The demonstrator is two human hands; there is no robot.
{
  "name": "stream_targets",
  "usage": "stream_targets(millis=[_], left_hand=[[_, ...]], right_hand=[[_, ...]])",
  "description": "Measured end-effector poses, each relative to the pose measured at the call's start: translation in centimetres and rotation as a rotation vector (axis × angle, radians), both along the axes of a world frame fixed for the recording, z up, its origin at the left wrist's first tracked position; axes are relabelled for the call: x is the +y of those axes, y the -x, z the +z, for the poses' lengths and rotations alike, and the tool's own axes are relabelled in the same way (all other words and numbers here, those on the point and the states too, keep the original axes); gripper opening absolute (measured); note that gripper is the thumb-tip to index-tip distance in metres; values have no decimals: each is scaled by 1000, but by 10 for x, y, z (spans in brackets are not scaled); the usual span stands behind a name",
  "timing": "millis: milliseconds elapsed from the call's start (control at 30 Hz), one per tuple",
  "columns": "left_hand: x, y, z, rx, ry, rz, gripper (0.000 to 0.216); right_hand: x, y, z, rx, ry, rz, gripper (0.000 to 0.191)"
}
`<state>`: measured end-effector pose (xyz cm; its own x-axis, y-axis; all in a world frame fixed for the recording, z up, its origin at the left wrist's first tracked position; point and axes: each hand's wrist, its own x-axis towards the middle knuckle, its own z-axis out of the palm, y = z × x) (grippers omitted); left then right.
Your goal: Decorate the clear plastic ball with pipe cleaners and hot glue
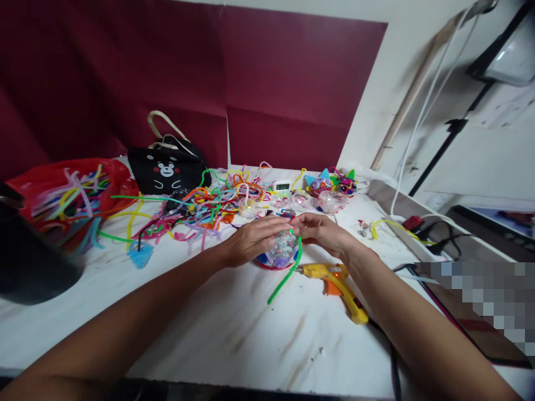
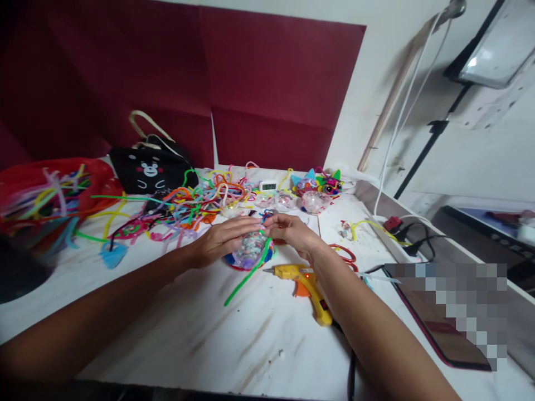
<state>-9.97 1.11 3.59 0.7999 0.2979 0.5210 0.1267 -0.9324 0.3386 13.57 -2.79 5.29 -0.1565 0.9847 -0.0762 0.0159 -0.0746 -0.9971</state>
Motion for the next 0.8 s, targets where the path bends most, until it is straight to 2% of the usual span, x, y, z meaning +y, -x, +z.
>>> stream_targets(millis=[267, 467, 800], left_hand=[[-4, -1, 2, -60, 105, -26, 42], [-4, -1, 2, -68, 122, -11, 42], [-5, -4, 2, -89, 142, -31, 42]], right_hand=[[-2, 3, 2, -2, 9, -11, 37], [0, 3, 3, 3, 9, -10, 41], [-1, 8, 2, 9, 75, -66, 27]])
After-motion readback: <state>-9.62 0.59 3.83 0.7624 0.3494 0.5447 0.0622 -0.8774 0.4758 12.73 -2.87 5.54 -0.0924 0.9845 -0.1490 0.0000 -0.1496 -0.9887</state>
